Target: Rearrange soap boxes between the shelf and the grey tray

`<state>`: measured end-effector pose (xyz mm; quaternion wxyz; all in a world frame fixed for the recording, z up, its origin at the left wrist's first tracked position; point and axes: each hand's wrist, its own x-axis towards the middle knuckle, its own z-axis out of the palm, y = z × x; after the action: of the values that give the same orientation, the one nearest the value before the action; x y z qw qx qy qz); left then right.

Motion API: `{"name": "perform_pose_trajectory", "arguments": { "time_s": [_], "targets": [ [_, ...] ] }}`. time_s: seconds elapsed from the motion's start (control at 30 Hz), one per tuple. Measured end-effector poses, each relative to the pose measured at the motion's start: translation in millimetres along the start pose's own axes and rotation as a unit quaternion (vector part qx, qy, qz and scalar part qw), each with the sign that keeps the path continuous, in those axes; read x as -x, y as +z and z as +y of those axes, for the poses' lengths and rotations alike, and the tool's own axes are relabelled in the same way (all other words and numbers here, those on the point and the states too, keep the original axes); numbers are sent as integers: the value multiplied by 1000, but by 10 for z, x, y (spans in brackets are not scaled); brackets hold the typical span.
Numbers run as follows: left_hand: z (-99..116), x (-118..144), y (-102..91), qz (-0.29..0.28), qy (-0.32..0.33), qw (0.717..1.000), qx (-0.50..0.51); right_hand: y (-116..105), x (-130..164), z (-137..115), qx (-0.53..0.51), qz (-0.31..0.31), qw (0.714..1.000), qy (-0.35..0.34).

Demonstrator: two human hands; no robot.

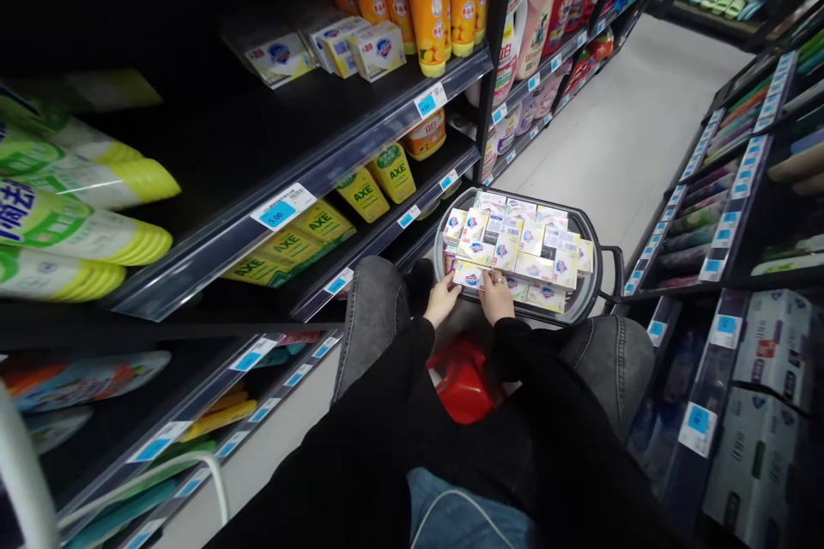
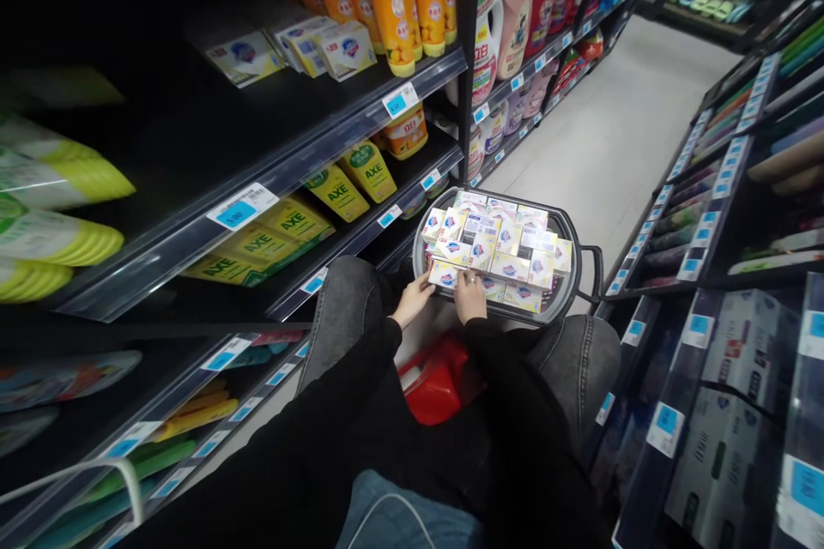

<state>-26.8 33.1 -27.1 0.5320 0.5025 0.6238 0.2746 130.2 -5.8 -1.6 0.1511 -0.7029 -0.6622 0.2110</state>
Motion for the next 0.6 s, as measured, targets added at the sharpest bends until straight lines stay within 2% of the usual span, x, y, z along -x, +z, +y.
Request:
{"name": "perform_pose_trajectory", "arguments": {
  "time_s": [0.27, 0.6],
  "targets": [
    [-6, -28, -12, 3, 4, 1000, -16, -35, -12, -9, 3, -17, 1000, -2],
    [126, -410, -64, -10, -21, 998, 53, -21, 8, -68, 34, -37, 999, -10]
  ]
}}
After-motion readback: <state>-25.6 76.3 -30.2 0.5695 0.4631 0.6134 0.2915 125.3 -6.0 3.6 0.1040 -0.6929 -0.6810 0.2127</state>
